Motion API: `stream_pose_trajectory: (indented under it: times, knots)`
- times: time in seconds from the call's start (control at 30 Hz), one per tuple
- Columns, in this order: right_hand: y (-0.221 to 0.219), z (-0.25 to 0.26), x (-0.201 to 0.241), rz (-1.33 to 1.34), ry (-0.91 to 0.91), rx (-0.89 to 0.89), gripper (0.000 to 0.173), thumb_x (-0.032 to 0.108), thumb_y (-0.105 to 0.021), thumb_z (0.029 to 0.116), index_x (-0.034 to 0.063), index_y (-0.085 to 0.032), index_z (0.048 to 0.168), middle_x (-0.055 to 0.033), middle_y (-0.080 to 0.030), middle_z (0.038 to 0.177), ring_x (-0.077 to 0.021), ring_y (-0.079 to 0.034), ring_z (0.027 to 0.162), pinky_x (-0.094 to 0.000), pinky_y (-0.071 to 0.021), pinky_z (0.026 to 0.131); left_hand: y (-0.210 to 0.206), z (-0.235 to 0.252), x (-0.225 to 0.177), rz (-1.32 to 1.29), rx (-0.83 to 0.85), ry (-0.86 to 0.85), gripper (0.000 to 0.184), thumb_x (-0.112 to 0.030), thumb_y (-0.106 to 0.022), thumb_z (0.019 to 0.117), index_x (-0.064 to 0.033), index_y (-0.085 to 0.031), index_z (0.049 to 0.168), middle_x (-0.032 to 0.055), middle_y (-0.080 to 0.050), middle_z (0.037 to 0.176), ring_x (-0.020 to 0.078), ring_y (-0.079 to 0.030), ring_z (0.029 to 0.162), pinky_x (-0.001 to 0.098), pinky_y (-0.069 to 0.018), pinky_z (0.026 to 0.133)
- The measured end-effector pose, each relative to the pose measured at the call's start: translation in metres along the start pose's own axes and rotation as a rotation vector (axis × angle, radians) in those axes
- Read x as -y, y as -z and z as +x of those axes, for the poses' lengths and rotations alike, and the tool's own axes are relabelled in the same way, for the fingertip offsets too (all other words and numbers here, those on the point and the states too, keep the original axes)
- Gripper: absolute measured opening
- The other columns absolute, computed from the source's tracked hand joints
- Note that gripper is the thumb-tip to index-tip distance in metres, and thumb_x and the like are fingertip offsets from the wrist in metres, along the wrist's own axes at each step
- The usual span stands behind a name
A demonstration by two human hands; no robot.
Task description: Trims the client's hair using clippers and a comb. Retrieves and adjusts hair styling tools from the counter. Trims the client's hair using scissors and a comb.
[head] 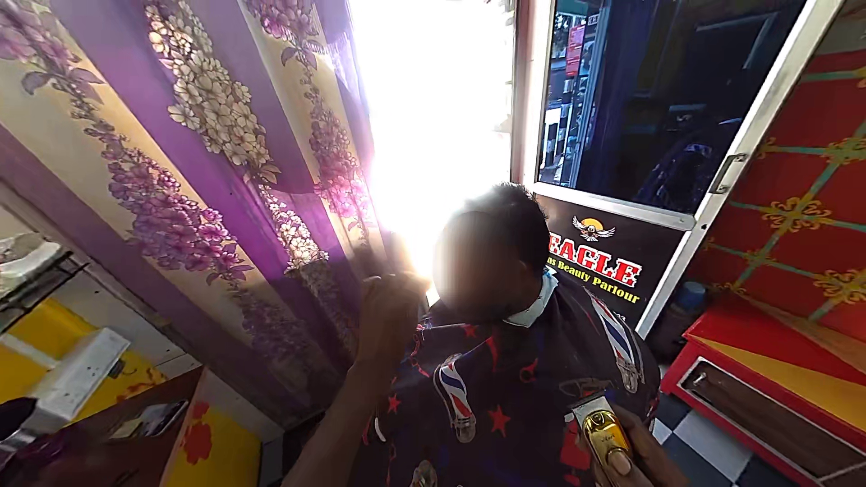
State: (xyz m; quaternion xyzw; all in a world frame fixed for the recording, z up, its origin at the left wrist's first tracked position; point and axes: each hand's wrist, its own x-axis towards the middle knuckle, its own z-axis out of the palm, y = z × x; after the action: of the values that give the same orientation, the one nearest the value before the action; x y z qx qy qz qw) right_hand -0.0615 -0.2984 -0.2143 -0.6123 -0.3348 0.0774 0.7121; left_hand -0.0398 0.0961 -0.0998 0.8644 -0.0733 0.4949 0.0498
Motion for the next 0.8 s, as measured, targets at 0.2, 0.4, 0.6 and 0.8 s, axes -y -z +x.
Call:
stream_pose_trajectory:
  times: [0.2, 0.4, 0.6, 0.8]
  knots:
    - [-0.009, 0.034, 0.019, -0.089, 0.051, -0.097, 0.055, 0.037, -0.05, 0.1079, 0.0025, -0.034, 0.148, -0.014, -0.064, 0.117, -0.0212, -0.065, 0.074, -0.0374, -0.0559, 0.057, -0.008, 0.005, 0.005, -0.169, -0.138, 0.047, 0.023, -0.016, -0.055, 0.1034, -0.0121, -0.077, 0.108, 0.0022, -0.074, 0.107, 0.0163, -0.067, 0.1, 0.0432, -0.0462, 0.099]
    - [-0.005, 0.086, 0.024, -0.182, 0.094, -0.122, 0.047, 0.029, -0.06, 0.1033, 0.0024, -0.047, 0.14, -0.0146, -0.07, 0.118, -0.0346, -0.072, 0.102, -0.0514, -0.0639, 0.082, -0.01, -0.03, -0.006, -0.13, 0.14, -0.049, 0.021, -0.026, -0.058, 0.1018, -0.0253, -0.079, 0.107, -0.0076, -0.074, 0.105, 0.0108, -0.067, 0.098, 0.042, -0.0497, 0.096]
    - [-0.021, 0.13, 0.023, -0.6, 0.048, -0.266, 0.047, 0.046, -0.075, 0.0913, 0.0186, -0.063, 0.128, 0.0078, -0.073, 0.103, -0.008, -0.071, 0.089, -0.0323, -0.0632, 0.075, 0.006, -0.109, -0.031, -0.296, 0.072, 0.279, 0.018, -0.031, -0.063, 0.1008, -0.0291, -0.075, 0.114, -0.0117, -0.074, 0.109, 0.0075, -0.067, 0.103, 0.036, -0.0518, 0.097]
    - [-0.017, 0.156, 0.002, 0.068, -0.023, 0.055, 0.042, 0.028, -0.058, 0.1052, 0.0062, -0.054, 0.141, -0.0139, -0.07, 0.121, -0.0281, -0.069, 0.107, -0.0448, -0.0593, 0.093, 0.009, -0.219, -0.068, -0.535, -0.056, 0.759, 0.016, -0.005, -0.061, 0.0977, 0.0006, -0.068, 0.11, 0.0007, -0.071, 0.092, 0.0039, -0.066, 0.078, 0.0236, -0.0584, 0.072]
